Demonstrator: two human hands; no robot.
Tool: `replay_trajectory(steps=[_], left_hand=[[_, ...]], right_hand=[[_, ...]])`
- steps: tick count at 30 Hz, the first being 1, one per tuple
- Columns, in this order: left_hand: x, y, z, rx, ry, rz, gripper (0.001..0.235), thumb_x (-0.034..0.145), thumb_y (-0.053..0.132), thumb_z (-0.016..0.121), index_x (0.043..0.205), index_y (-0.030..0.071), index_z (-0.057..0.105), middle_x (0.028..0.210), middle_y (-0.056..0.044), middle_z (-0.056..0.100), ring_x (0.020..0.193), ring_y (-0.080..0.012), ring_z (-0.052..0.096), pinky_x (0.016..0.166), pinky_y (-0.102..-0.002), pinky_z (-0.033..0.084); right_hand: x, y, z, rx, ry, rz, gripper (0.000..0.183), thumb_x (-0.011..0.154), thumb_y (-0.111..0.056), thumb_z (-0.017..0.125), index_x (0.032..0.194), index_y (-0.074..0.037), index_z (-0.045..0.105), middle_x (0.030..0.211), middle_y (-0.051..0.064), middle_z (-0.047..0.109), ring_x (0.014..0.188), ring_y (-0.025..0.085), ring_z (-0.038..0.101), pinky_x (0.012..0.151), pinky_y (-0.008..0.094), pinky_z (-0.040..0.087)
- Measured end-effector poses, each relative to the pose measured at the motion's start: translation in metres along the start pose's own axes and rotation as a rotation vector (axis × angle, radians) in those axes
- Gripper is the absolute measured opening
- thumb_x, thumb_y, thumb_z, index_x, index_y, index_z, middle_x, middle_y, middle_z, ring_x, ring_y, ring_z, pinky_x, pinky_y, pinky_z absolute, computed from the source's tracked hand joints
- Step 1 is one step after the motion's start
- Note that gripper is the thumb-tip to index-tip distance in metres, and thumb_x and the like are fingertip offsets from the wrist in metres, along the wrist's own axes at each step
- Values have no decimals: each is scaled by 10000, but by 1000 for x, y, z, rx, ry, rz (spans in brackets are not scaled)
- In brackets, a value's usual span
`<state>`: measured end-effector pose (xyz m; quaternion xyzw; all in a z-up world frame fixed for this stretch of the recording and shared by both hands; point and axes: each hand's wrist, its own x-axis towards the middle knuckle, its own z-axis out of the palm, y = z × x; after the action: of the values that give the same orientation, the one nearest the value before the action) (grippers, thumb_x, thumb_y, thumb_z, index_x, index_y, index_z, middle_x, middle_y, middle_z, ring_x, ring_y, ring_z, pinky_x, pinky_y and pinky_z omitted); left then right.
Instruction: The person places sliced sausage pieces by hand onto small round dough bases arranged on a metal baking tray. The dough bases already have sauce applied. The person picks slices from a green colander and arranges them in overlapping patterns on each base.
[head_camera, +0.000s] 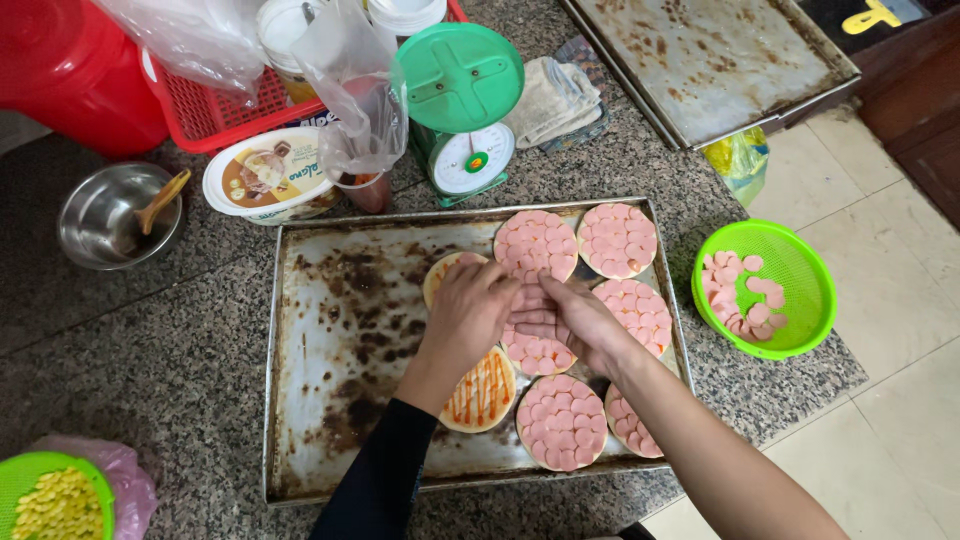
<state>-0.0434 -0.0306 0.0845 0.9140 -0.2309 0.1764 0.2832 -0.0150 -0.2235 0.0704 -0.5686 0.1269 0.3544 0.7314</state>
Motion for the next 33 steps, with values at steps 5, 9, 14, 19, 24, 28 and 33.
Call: replay_trajectory(steps=[5, 9, 14, 19, 24, 28, 33], left_hand=[[-8, 6, 0, 130, 0, 48, 120, 837, 93, 691, 945, 56, 730, 978, -97, 664, 992, -291, 653, 1033, -470, 462], [-14, 6, 1, -34, 117, 36, 96, 871, 135, 717, 939, 72, 740, 917, -90, 681, 952, -298, 662, 972, -462, 466], [-32, -27, -4, -197, 132, -453, 106, 883, 158, 736, 850, 57, 741, 863, -109, 727, 736, -276, 703, 731, -431, 529], [-54, -56, 9, -71, 93, -559, 128, 866, 163, 728, 841, 37, 739, 795, -123, 720, 708, -327, 686, 705, -456, 523], [-56, -51, 38, -181, 70, -447, 150, 844, 209, 739, 909, 82, 786, 813, -103, 733, 755, -328, 679, 787, -457, 468], [-55, -48, 47, 11, 21, -518, 147, 849, 213, 746, 812, 71, 747, 816, -91, 709, 816, -305, 663, 847, -451, 416], [-54, -49, 51, 183, -34, -451, 168, 848, 214, 765, 835, 50, 733, 815, -114, 689, 829, -297, 651, 856, -451, 401]], right_hand=[[7, 12, -8, 47, 24, -14, 294, 1043, -224, 544, 1155, 28, 648, 1083, 133, 732, 975, 234, 723, 902, 378, 618], [19, 24, -14, 153, 51, -39, 200, 994, -116, 643, 1165, -14, 648, 1057, 112, 724, 949, 214, 719, 900, 361, 605], [20, 26, -25, 117, 122, -22, 238, 985, -117, 635, 1183, 13, 660, 1072, 133, 757, 971, 224, 725, 918, 352, 609], [12, 21, -27, 129, 136, 25, 228, 990, -119, 600, 1181, 1, 633, 1113, 156, 765, 1030, 235, 737, 941, 353, 603], [12, 23, -25, 90, 153, 35, 237, 970, -45, 588, 1205, -8, 598, 1133, 152, 743, 1044, 253, 741, 930, 356, 614], [14, 27, -28, 64, 170, 42, 274, 959, -10, 577, 1230, -20, 538, 1131, 152, 724, 1049, 282, 748, 901, 366, 621], [16, 31, -31, 86, 150, 40, 248, 967, -12, 590, 1210, -6, 541, 1143, 166, 729, 1051, 284, 745, 889, 365, 620]])
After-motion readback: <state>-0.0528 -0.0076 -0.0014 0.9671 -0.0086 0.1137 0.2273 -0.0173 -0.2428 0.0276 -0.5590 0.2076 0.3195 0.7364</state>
